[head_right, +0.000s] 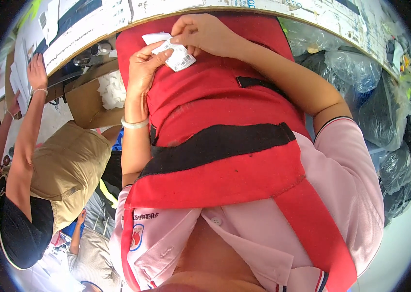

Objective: The recorder is inspecting and handling several small adhesive labels on a table.

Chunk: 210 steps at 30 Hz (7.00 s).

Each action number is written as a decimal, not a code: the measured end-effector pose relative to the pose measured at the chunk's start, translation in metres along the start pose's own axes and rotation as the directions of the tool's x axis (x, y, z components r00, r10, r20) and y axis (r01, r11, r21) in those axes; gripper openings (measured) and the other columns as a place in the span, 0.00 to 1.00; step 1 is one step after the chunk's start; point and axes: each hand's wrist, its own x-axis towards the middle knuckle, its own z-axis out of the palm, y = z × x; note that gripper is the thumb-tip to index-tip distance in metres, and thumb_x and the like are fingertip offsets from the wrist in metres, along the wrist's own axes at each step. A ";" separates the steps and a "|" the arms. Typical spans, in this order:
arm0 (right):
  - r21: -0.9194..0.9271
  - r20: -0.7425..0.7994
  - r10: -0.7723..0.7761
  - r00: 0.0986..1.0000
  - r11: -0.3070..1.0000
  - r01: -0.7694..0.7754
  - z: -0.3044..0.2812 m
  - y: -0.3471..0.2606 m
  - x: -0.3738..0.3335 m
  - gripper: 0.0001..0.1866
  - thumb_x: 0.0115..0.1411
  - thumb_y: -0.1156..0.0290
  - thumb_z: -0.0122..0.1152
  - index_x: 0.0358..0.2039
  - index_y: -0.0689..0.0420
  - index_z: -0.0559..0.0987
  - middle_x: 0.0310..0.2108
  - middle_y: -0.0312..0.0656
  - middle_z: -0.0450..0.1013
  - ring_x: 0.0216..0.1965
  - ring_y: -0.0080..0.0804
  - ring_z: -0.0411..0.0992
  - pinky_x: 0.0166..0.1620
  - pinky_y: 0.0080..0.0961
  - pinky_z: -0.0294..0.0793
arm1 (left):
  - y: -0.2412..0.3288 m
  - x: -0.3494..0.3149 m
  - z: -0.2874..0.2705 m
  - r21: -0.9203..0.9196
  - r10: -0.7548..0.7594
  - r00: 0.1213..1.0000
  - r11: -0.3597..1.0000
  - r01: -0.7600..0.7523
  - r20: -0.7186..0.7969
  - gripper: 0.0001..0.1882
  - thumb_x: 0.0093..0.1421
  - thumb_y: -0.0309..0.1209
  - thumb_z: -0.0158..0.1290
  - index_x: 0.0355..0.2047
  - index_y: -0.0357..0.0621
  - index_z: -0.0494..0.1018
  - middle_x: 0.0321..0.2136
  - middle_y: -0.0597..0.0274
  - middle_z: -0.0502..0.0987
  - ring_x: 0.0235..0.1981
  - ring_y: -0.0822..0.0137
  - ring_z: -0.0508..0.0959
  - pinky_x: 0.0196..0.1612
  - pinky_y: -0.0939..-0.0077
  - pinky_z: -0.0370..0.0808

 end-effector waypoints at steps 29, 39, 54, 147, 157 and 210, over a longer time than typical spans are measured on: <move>-0.136 -0.253 0.027 0.967 0.989 -0.063 -0.062 -0.034 0.045 0.09 0.57 0.71 0.60 0.28 0.66 0.79 0.19 0.42 0.74 0.17 0.25 0.72 0.20 0.18 0.72 | 0.001 0.003 -0.004 -0.004 -0.102 0.994 0.995 0.102 0.032 0.23 0.65 0.44 0.48 0.37 0.32 0.78 0.31 0.55 0.80 0.31 0.70 0.79 0.38 0.80 0.76; -0.139 -0.261 0.026 0.965 0.988 -0.064 -0.062 -0.033 0.045 0.09 0.57 0.71 0.60 0.27 0.66 0.78 0.18 0.42 0.74 0.17 0.25 0.72 0.20 0.18 0.72 | 0.003 0.002 -0.001 -0.002 -0.103 0.994 0.995 0.103 0.046 0.22 0.66 0.42 0.47 0.38 0.32 0.78 0.31 0.56 0.79 0.31 0.71 0.78 0.38 0.80 0.75; -0.257 -0.266 -0.050 0.963 0.966 -0.020 -0.055 -0.035 0.047 0.09 0.56 0.74 0.57 0.25 0.67 0.78 0.18 0.41 0.74 0.17 0.25 0.72 0.20 0.20 0.73 | 0.004 0.002 -0.002 -0.002 -0.113 0.993 0.994 0.113 0.040 0.21 0.66 0.42 0.47 0.38 0.32 0.78 0.31 0.56 0.80 0.31 0.70 0.79 0.38 0.80 0.76; -0.161 -0.263 0.065 0.963 0.981 -0.110 -0.065 -0.029 0.050 0.08 0.57 0.73 0.59 0.29 0.67 0.79 0.21 0.42 0.75 0.19 0.25 0.73 0.21 0.18 0.74 | 0.005 0.002 -0.002 -0.093 -0.103 0.995 0.990 0.104 0.017 0.18 0.65 0.37 0.49 0.36 0.30 0.77 0.28 0.55 0.79 0.28 0.70 0.79 0.33 0.79 0.77; -0.184 -0.242 0.040 0.969 0.979 -0.087 -0.059 -0.039 0.045 0.08 0.57 0.74 0.58 0.27 0.67 0.78 0.20 0.43 0.75 0.18 0.25 0.72 0.21 0.19 0.74 | 0.004 0.000 0.000 -0.098 -0.093 0.995 0.991 0.095 0.027 0.17 0.65 0.36 0.50 0.36 0.30 0.77 0.28 0.56 0.79 0.27 0.71 0.79 0.33 0.79 0.77; 0.006 0.059 0.101 0.993 0.995 -0.102 -0.009 0.012 0.001 0.12 0.59 0.64 0.60 0.34 0.60 0.80 0.25 0.34 0.74 0.24 0.18 0.70 0.27 0.16 0.69 | 0.001 0.000 -0.004 -0.021 -0.062 0.998 0.998 0.063 0.028 0.08 0.59 0.26 0.56 0.35 0.33 0.78 0.27 0.58 0.79 0.25 0.72 0.77 0.30 0.80 0.77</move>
